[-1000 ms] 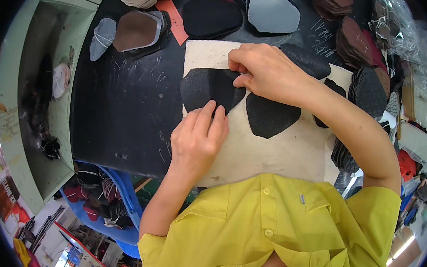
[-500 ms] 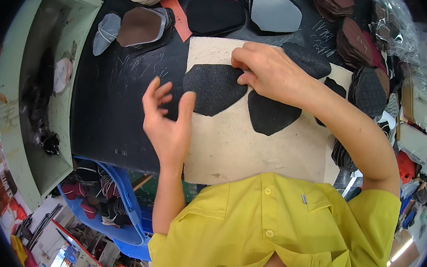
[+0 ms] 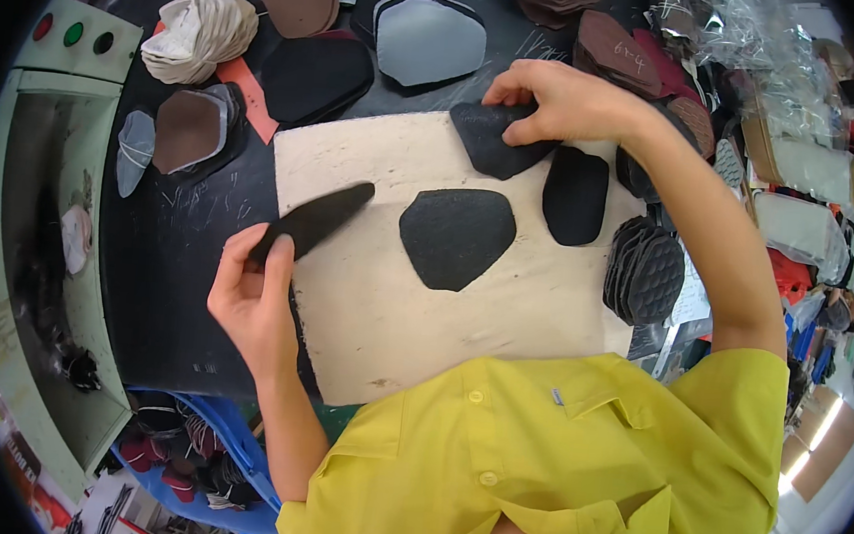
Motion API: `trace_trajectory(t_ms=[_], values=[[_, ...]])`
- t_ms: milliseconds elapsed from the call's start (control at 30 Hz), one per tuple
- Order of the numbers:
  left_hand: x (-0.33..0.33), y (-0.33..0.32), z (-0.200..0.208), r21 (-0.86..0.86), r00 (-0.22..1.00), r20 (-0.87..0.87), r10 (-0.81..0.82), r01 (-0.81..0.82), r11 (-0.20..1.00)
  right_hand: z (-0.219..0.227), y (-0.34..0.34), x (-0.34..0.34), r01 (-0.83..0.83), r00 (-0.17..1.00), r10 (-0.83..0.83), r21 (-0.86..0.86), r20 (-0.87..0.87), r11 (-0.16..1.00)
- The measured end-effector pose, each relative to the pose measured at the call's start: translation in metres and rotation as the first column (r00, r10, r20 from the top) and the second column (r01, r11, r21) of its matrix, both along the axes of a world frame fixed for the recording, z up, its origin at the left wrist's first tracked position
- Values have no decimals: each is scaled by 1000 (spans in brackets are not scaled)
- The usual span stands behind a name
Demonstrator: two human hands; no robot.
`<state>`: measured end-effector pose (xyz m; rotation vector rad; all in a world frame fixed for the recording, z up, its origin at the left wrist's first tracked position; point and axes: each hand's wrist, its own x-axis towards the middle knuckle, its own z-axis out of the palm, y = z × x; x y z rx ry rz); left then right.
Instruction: The person writes on a plastic bag with a marker, then organizes various shoe components on a workbench. They pick up black foam insoles and grey fabric pieces, aligning them and stacking them together. The person handles the materials one by one, inspecting the edges and stacking the assembled pairs.
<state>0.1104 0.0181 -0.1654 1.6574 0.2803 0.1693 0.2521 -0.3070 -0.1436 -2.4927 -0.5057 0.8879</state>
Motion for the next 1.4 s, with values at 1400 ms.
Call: trace_trajectory(t_ms=[1400], values=[[-37,-74,-16,792,736,-76,-673,454,407,32,87,-14,32,999,-25,529,-21,848]])
